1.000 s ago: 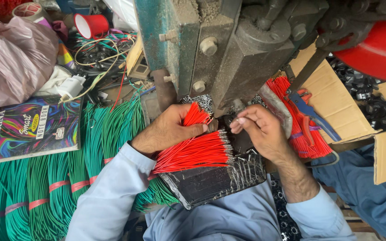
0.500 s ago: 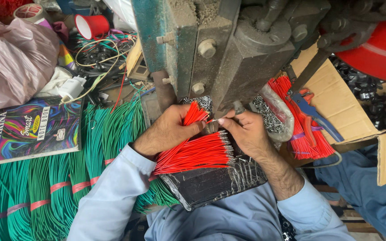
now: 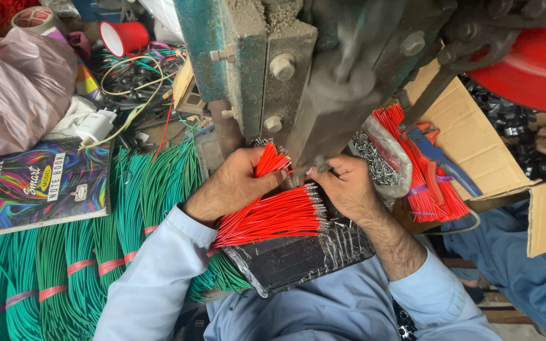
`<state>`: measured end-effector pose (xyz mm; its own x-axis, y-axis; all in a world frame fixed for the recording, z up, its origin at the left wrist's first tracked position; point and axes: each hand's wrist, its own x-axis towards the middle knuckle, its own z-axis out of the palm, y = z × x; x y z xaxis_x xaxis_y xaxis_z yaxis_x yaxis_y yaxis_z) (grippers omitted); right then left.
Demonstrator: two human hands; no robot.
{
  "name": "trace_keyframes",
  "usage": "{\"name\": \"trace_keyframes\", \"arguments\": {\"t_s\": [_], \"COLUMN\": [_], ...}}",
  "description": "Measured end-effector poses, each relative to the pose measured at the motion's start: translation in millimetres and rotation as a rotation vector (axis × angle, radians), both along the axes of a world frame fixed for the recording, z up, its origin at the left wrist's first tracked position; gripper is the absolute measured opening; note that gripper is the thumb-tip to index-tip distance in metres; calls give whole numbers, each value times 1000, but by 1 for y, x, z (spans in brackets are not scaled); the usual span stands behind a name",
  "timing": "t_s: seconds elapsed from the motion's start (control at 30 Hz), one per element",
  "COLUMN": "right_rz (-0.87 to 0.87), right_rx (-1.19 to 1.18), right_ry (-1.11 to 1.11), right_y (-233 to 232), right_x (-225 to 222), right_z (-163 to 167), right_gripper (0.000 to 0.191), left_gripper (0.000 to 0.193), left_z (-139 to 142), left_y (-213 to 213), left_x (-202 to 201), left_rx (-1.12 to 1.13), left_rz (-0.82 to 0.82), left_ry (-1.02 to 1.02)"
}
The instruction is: The person sits at a bench press machine and repeatedly crimps metal terminal connectors onto the stripped ends of red wires. They insert a wire end with a connector into the press, operate the machine to crimp it, and place the finished wire onto a growing bundle on their lap.
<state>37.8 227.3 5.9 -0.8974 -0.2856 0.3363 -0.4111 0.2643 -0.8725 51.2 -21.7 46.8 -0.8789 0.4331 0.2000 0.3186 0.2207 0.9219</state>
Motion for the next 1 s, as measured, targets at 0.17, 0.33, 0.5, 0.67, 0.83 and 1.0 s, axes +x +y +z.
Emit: {"name": "trace_keyframes", "arguments": {"t_s": [0.17,0.33,0.5,0.67,0.83,1.0], "right_rz": [12,168,121,159,25,-113], "right_rx": [-33,5,505,620,621,326], "right_ry": [-47,-63,73,90,168,-77], "right_y": [0,23,51,58,52,41], "right_x": [8,28,42,54,57,49], "right_z": [4,23,44,43,33,25], "right_gripper": [12,15,17,19,11,16], "left_gripper": [18,23,22,19,19,21], "left_z": [3,1,-4,-7,-3,0], "left_y": [-1,-8,-12,-9,-6,-12], "left_x": [4,6,1,5,10,10], "left_rx": [9,35,15,51,59,45], "left_rz": [3,-98,-102,-131,-139,-135], "left_ry": [-30,-3,37,9,8,-9]}}
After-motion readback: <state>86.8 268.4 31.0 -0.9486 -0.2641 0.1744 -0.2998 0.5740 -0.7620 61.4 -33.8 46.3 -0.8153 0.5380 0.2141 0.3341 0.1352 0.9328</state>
